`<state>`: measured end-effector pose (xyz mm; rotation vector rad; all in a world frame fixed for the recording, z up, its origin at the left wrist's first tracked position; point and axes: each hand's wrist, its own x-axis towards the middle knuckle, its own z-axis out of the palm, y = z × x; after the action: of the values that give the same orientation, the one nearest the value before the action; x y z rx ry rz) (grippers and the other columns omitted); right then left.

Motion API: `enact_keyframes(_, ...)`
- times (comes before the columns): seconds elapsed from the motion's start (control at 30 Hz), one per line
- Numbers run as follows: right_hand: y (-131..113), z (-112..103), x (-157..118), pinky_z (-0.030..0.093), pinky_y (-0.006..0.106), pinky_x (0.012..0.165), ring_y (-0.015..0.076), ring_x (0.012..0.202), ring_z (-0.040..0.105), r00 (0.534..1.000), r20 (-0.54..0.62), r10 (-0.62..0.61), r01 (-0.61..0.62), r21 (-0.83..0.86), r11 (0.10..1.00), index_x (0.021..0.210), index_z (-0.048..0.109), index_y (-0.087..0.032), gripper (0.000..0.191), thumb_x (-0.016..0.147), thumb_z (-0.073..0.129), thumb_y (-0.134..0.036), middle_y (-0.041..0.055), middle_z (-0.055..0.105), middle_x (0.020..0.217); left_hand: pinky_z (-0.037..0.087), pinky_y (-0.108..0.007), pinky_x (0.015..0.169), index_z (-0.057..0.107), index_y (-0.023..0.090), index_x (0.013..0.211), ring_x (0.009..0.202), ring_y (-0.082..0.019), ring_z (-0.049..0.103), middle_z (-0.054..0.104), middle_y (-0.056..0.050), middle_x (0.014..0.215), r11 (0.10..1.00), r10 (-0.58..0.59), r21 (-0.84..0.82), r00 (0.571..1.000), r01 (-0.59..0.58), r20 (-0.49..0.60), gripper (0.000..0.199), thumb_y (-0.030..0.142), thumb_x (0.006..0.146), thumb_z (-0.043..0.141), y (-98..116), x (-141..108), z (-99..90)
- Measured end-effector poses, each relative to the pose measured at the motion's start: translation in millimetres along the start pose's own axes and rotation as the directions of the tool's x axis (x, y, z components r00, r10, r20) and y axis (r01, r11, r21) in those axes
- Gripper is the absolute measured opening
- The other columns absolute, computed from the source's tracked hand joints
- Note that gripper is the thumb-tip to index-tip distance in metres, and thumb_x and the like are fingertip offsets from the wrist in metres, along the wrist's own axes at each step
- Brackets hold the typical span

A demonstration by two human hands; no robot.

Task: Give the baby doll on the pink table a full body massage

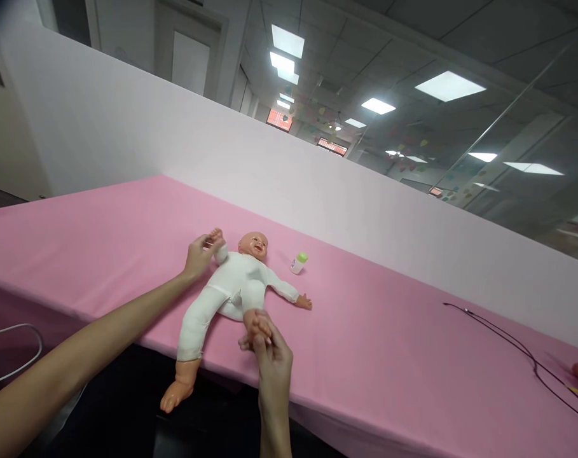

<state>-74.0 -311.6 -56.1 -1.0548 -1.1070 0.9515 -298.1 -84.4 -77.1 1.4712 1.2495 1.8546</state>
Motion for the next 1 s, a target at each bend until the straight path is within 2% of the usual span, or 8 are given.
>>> enact_keyframes(0.1,18.1,-22.0,-42.5,0.063,0.041,0.074,0.0221,0.072,0.072,0.999,-0.009,0.038,-0.038,0.016,0.999,0.117,0.079,-0.022,0.045,0.082,0.083,-0.05,0.0172,0.072,0.128,0.049,-0.03,0.068,0.064,0.02,0.077,0.073,-0.02,0.064,0.069,-0.004,0.076,0.963,-0.263,-0.117,0.937,0.242,-0.229,0.032,0.051,0.088,0.066,-16.1,14.0,-6.9)
enact_keyframes(0.2,45.8,-29.9,-71.7,0.061,0.039,0.064,0.0216,0.067,0.071,0.994,-0.08,0.074,-0.066,0.099,0.993,0.113,0.08,-0.023,0.044,0.08,0.084,-0.053,0.0187,0.069,0.133,0.047,-0.029,0.062,0.06,0.021,0.072,0.066,-0.018,0.061,0.064,-0.002,0.07,0.885,-0.459,-0.23,0.843,0.405,-0.28,0.035,0.053,0.088,0.064,-28.6,22.7,-13.3)
enact_keyframes(0.27,56.8,-29.1,-77.0,0.06,0.038,0.062,0.0209,0.066,0.07,0.988,-0.124,0.089,-0.072,0.138,0.988,0.112,0.081,-0.023,0.044,0.08,0.084,-0.054,0.0195,0.068,0.136,0.047,-0.029,0.061,0.06,0.021,0.071,0.065,-0.018,0.06,0.064,-0.002,0.07,0.871,-0.481,-0.263,0.833,0.416,-0.275,0.035,0.051,0.088,0.064,-28.6,24.0,-13.9)
enact_keyframes(0.47,19.0,-16.5,-26.5,0.062,0.041,0.069,0.0188,0.066,0.069,0.997,-0.077,0.019,-0.009,0.126,0.992,0.116,0.079,-0.021,0.047,0.082,0.082,-0.054,0.0195,0.068,0.135,0.051,-0.032,0.074,0.07,0.02,0.087,0.079,-0.02,0.066,0.073,-0.004,0.087,0.995,-0.044,-0.095,0.996,0.036,-0.075,0.027,0.047,0.085,0.073,5.8,4.4,-2.2)
enact_keyframes(0.57,-2.3,-1.3,15.2,0.062,0.04,0.071,0.0181,0.067,0.069,1.0,-0.026,-0.011,0.012,0.051,0.999,0.121,0.077,-0.02,0.051,0.083,0.081,-0.053,0.0163,0.074,0.122,0.053,-0.034,0.08,0.073,0.022,0.097,0.084,-0.022,0.069,0.076,-0.005,0.097,0.991,0.132,-0.032,0.979,-0.128,0.155,0.028,0.048,0.087,0.072,18.4,-10.5,1.8)
enact_keyframes(0.77,12.3,28.4,75.0,0.061,0.034,0.075,0.0188,0.073,0.072,0.999,0.035,-0.017,0.018,-0.04,0.999,0.119,0.076,-0.017,0.05,0.084,0.079,-0.052,0.0096,0.078,0.105,0.049,-0.033,0.074,0.074,0.022,0.097,0.082,-0.023,0.069,0.076,-0.004,0.092,0.973,0.135,0.118,0.908,-0.196,0.397,0.032,0.053,0.09,0.069,18.1,-23.1,3.4)
enact_keyframes(0.9,10.6,30.2,74.2,0.06,0.034,0.074,0.0181,0.073,0.071,0.998,0.044,-0.033,0.036,-0.058,0.998,0.121,0.075,-0.015,0.05,0.087,0.077,-0.051,0.0108,0.077,0.107,0.049,-0.034,0.074,0.074,0.022,0.098,0.083,-0.024,0.069,0.076,-0.005,0.093,0.934,0.15,0.225,0.878,-0.276,0.454,0.035,0.055,0.089,0.069,17.8,-23.4,3.5)
enact_keyframes(1.0,-2.8,19.4,50.8,0.061,0.036,0.075,0.0208,0.078,0.071,0.999,0.022,-0.047,0.049,-0.106,0.993,0.123,0.075,-0.016,0.052,0.086,0.077,-0.052,0.0144,0.075,0.122,0.051,-0.036,0.08,0.074,0.023,0.101,0.088,-0.025,0.07,0.077,-0.006,0.099,0.95,0.135,0.21,0.911,-0.231,0.391,0.035,0.055,0.089,0.069,17.1,-19.6,2.2)
